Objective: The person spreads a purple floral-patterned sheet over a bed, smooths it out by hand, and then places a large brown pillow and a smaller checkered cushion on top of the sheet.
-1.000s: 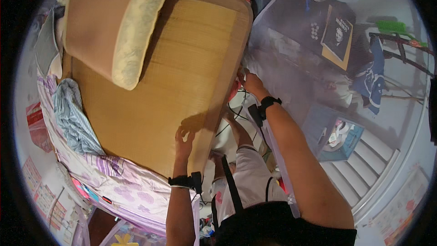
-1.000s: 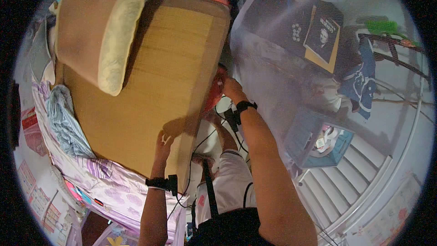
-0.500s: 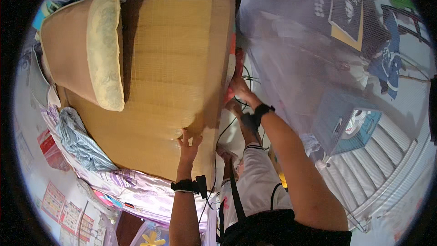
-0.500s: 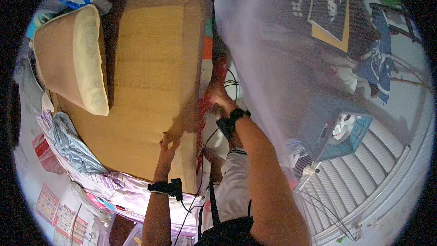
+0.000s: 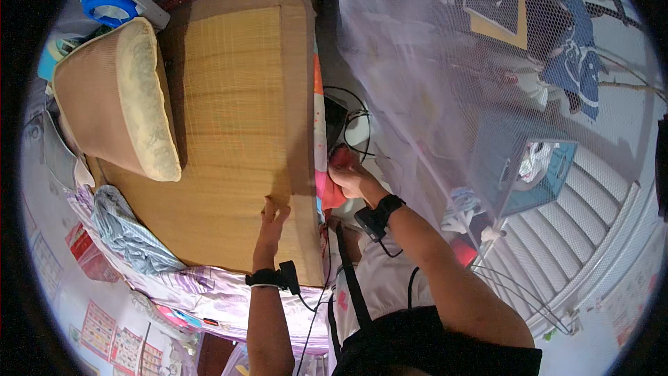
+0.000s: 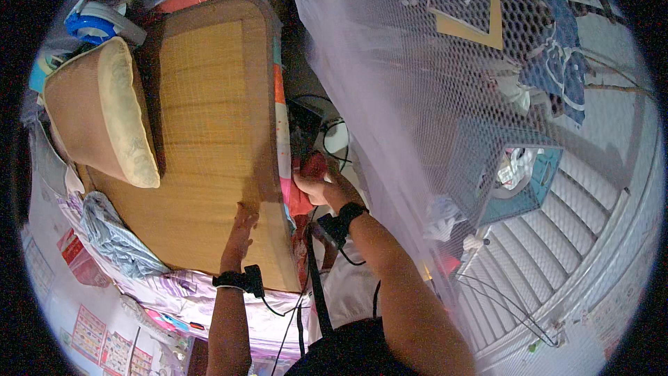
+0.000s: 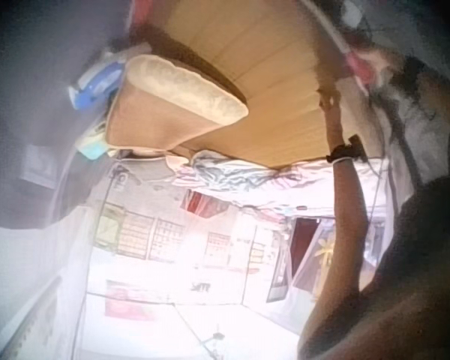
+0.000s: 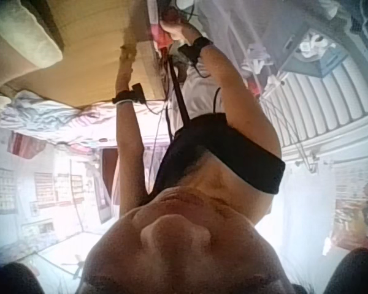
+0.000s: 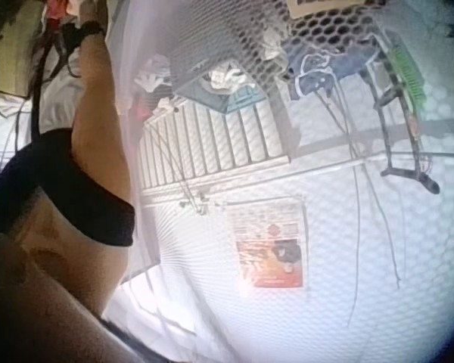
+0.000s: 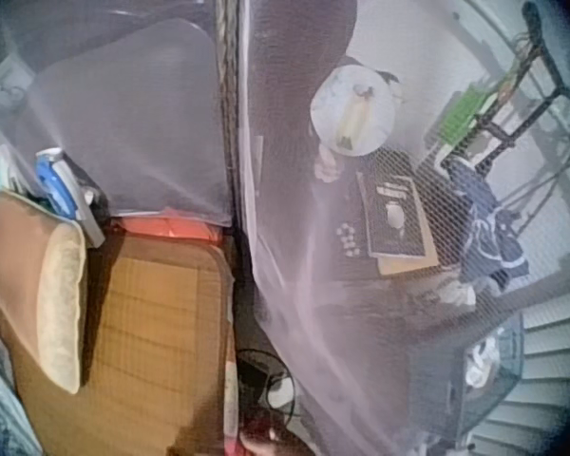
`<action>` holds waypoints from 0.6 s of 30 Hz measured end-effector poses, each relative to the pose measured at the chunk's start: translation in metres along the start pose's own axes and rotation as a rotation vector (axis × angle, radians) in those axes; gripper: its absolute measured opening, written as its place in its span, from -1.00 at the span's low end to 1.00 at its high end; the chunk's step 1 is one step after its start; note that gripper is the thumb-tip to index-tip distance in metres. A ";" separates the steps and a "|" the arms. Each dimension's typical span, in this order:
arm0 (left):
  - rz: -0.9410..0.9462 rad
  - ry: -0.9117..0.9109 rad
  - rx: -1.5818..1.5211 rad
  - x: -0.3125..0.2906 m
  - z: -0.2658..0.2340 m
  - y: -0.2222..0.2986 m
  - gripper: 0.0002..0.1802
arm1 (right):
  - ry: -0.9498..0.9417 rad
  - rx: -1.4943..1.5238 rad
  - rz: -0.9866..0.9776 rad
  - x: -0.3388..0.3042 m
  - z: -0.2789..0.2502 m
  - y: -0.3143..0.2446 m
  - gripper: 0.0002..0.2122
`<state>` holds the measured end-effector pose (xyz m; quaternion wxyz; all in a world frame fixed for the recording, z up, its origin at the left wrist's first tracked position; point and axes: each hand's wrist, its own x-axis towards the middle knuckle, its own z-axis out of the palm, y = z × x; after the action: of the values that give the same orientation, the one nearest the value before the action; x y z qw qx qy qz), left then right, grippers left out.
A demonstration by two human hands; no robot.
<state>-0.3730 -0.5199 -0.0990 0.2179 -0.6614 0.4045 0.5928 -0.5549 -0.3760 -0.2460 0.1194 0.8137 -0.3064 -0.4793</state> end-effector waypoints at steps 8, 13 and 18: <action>0.172 -0.198 -0.031 0.018 0.084 0.060 -0.16 | 0.141 0.357 0.112 -0.054 0.111 -0.058 -0.67; 0.140 0.013 -0.039 0.011 0.023 -0.003 -0.26 | 0.000 0.473 -0.135 -0.129 -0.019 0.141 -0.70; 0.482 0.225 0.085 0.025 0.031 -0.001 -0.41 | -0.371 2.617 0.738 -0.166 -0.046 0.190 -0.71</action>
<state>-0.3921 -0.5020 -0.1296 0.0518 -0.5981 0.5966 0.5326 -0.6471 -0.4275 -0.0123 -0.6515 0.1277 -0.7389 0.1155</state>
